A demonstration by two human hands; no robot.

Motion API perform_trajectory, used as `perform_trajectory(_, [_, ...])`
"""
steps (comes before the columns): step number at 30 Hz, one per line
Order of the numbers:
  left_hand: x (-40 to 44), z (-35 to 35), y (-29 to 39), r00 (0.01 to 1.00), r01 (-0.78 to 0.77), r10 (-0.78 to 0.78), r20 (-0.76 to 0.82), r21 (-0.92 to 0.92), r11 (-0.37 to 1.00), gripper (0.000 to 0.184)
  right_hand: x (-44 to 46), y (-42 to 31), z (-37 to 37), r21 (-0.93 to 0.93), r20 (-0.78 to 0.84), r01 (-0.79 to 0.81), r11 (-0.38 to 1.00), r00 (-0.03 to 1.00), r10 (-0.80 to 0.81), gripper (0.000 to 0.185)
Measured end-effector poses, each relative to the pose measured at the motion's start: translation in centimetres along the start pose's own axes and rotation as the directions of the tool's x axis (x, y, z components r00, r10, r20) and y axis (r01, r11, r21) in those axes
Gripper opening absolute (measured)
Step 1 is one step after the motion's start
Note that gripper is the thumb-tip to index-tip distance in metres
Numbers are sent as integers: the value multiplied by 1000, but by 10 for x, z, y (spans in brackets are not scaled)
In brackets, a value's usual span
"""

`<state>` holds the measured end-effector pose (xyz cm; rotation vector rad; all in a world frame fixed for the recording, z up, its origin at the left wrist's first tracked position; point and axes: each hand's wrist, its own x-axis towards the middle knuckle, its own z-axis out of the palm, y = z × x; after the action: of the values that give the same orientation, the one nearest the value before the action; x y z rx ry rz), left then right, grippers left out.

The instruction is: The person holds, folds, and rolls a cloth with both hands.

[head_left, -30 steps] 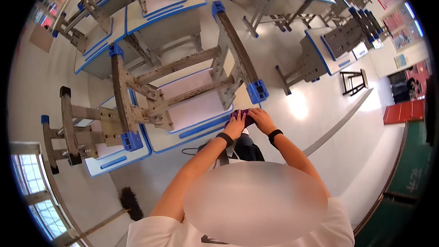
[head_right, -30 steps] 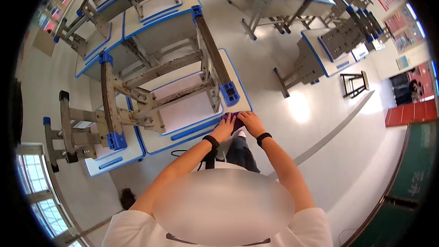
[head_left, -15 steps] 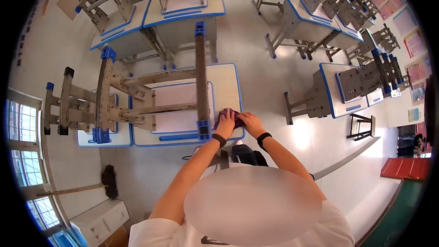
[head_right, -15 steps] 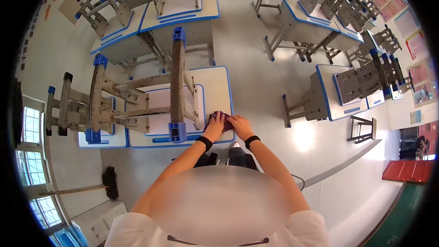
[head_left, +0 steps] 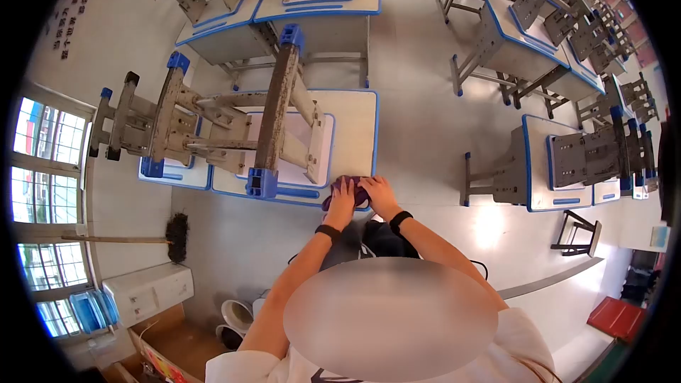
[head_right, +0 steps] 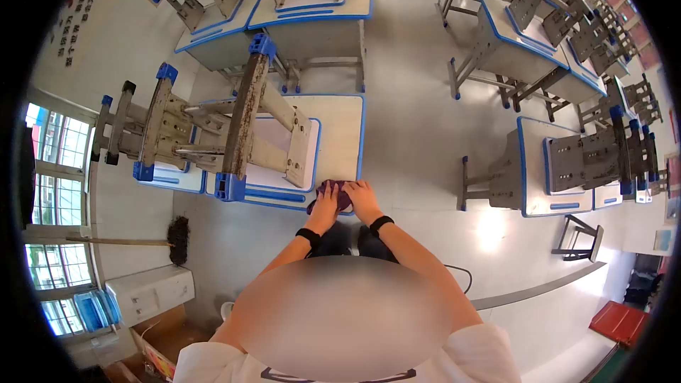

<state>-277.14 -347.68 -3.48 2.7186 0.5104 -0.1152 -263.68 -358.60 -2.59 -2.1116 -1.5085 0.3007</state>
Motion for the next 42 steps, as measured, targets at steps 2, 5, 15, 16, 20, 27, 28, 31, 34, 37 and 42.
perform_trajectory(2, [-8,0,4,1000,9,-8,29,-9,1000,75,-12,-6,-2,13,3,5,1000,1000,-5,41])
perform_trajectory(5, [-9,-6,7,997,-8,9,82,-6,1000,75,-25,-6,3,38,-64,9,999,998,-7,42])
perform_trajectory(15, [-5,-9,-4,981,-101,106,164,-42,994,82,-23,-12,-14,118,63,-76,990,996,69,45])
perform_trajectory(16, [-4,-8,-7,975,-132,131,180,-3,991,80,-24,-11,-13,121,51,-69,990,997,64,44])
perform_trajectory(20, [7,-20,-9,963,-163,138,232,89,983,77,-13,2,2,43,26,-21,999,999,20,40])
perform_trajectory(27, [46,1,-21,992,-121,111,59,208,971,65,31,10,-18,15,74,-49,999,996,48,37])
perform_trajectory(28, [49,0,-19,994,-99,87,67,195,976,65,36,13,-18,5,78,-39,999,996,38,38])
perform_trajectory(31, [58,5,-18,998,-60,60,4,140,988,65,45,22,-25,26,113,-20,999,993,17,39])
perform_trajectory(34, [69,9,-14,999,1,6,-47,149,989,64,59,33,-33,33,122,43,999,991,-46,39])
perform_trajectory(37, [86,10,-9,993,115,-114,-21,176,978,61,83,46,-48,-5,247,90,996,965,-86,45])
perform_trajectory(42, [137,9,-2,961,271,-259,-97,143,952,61,142,90,-65,100,237,242,965,936,-260,41])
